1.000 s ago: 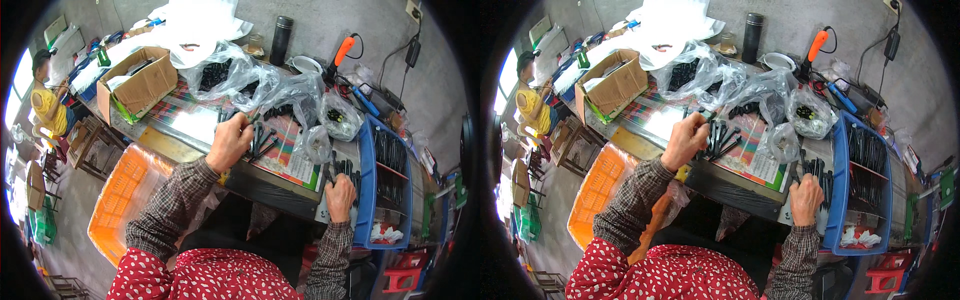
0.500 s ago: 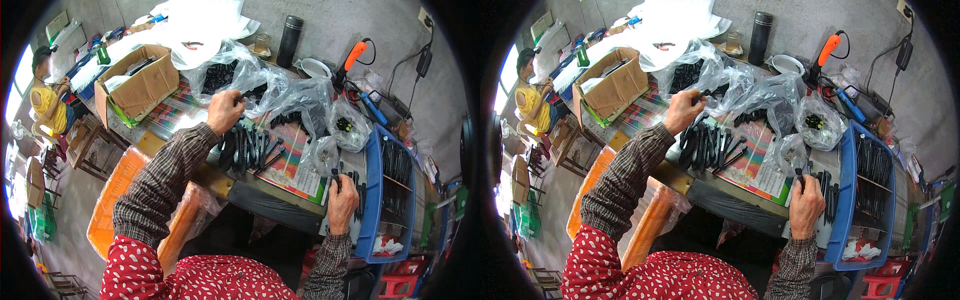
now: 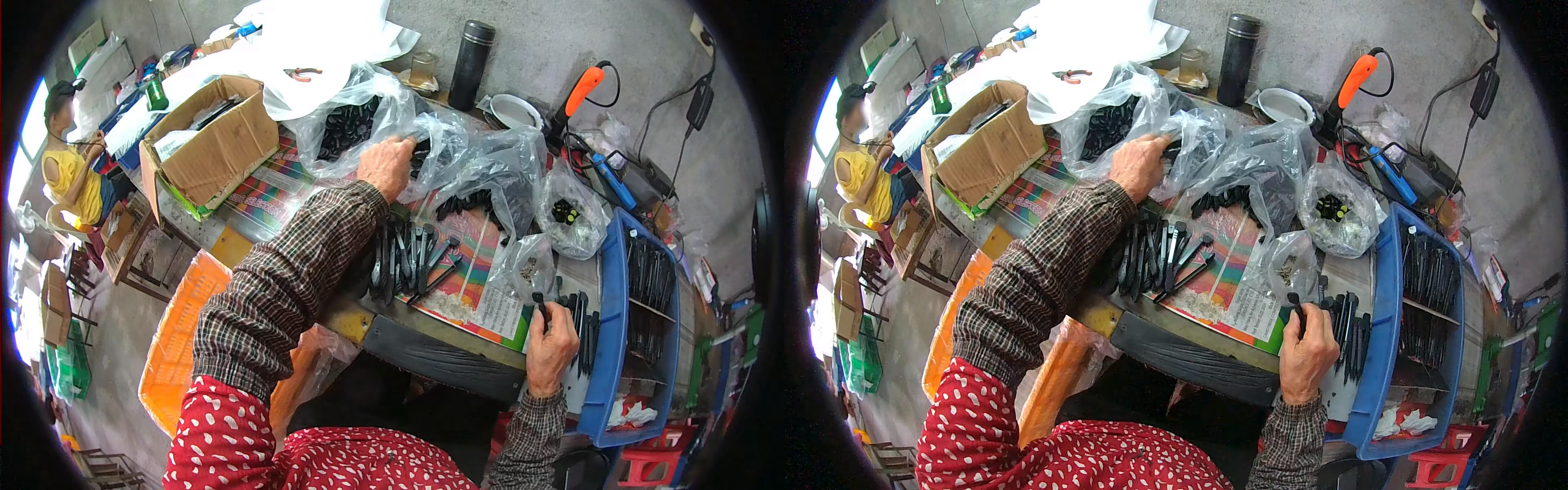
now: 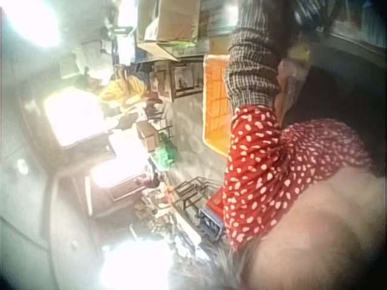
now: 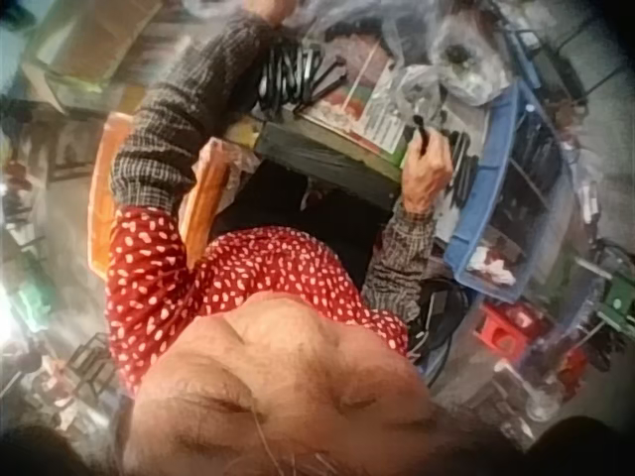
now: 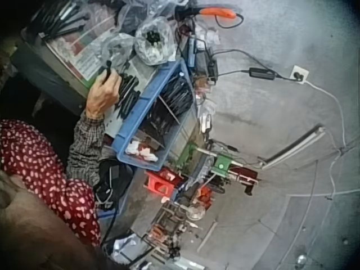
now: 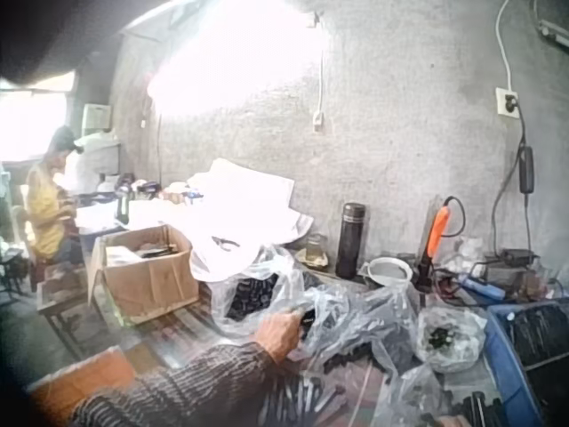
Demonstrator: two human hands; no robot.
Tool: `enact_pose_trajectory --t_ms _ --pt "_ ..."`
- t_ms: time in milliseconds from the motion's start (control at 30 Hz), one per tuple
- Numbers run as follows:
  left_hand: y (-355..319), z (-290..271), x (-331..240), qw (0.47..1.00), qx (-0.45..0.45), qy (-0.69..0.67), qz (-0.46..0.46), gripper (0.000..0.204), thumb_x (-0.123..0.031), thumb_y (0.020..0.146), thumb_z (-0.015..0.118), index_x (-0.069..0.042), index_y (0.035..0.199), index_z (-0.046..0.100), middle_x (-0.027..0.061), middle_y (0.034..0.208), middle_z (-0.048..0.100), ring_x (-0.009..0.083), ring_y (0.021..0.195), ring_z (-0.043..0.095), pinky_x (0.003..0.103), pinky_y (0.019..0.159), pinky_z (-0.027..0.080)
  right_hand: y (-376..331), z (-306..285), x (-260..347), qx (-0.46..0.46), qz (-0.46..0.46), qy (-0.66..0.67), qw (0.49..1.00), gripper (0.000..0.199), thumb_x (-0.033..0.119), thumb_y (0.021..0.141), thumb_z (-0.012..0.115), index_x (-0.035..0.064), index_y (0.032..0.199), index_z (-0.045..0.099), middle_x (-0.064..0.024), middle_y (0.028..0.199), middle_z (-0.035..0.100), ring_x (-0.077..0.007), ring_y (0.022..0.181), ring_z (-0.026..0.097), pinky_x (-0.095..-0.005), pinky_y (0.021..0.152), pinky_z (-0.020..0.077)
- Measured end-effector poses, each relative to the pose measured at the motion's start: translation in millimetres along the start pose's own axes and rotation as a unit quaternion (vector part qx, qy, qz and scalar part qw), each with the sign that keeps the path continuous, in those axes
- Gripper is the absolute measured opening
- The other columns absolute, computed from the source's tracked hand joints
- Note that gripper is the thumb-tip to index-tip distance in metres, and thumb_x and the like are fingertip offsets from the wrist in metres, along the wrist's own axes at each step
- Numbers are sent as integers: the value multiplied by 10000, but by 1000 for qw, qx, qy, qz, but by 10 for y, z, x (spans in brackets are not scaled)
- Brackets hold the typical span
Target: The person assembles small black plastic components by hand at a workstation.
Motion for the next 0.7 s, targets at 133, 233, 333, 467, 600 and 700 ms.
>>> enact_pose_trajectory --t_ms 133,233,333,467,600,700 --pt "24 -132 203 997 -12 36 -63 428 -210 768 701 -68 1151 571 148 1004 613 346 867 633 435 735 503 143 -129 205 19 -12 -38 999 182 20 774 627 3 950 584 -140 816 599 -326 722 601 -415 603 463" --pt "-6 -224 269 998 -15 31 -46 403 -220 767 707 -63 1115 579 152 989 614 340 864 636 434 733 505 439 -242 579 4 -79 -58 995 186 19 766 614 10 948 576 -150 833 596 -341 772 593 -440 651 454" --pt "9 -120 397 997 4 35 -68 350 -240 764 711 -60 1044 603 157 984 612 337 883 632 442 744 499 800 -50 1039 27 -168 -13 985 185 25 777 584 0 959 560 -178 851 588 -365 816 584 -450 694 444" --pt "75 21 488 996 0 12 -91 265 -216 775 683 -71 992 633 143 992 605 345 894 623 451 759 490 1363 589 1283 91 -111 187 972 163 35 817 508 -16 967 547 -217 863 596 -407 811 583 -443 700 454" --pt "77 -15 589 990 -62 -54 -115 182 -170 783 646 -70 935 660 136 1002 594 352 889 614 449 765 483 1802 1100 1415 43 -77 67 994 363 295 791 666 -21 945 575 -221 900 640 -385 830 627 -435 722 488" --pt "41 -62 678 982 -107 -99 -124 154 -166 790 632 -64 904 652 159 972 596 365 876 616 465 747 480 1947 1458 1478 53 -45 -36 997 376 313 775 676 -19 937 604 -219 892 652 -398 853 634 -445 747 499"
Point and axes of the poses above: each hand's wrist, its own y-axis towards the middle knuckle, its own z-axis out of the palm, x = y × z, the point moved 10 cm from there along y, towards the middle knuckle
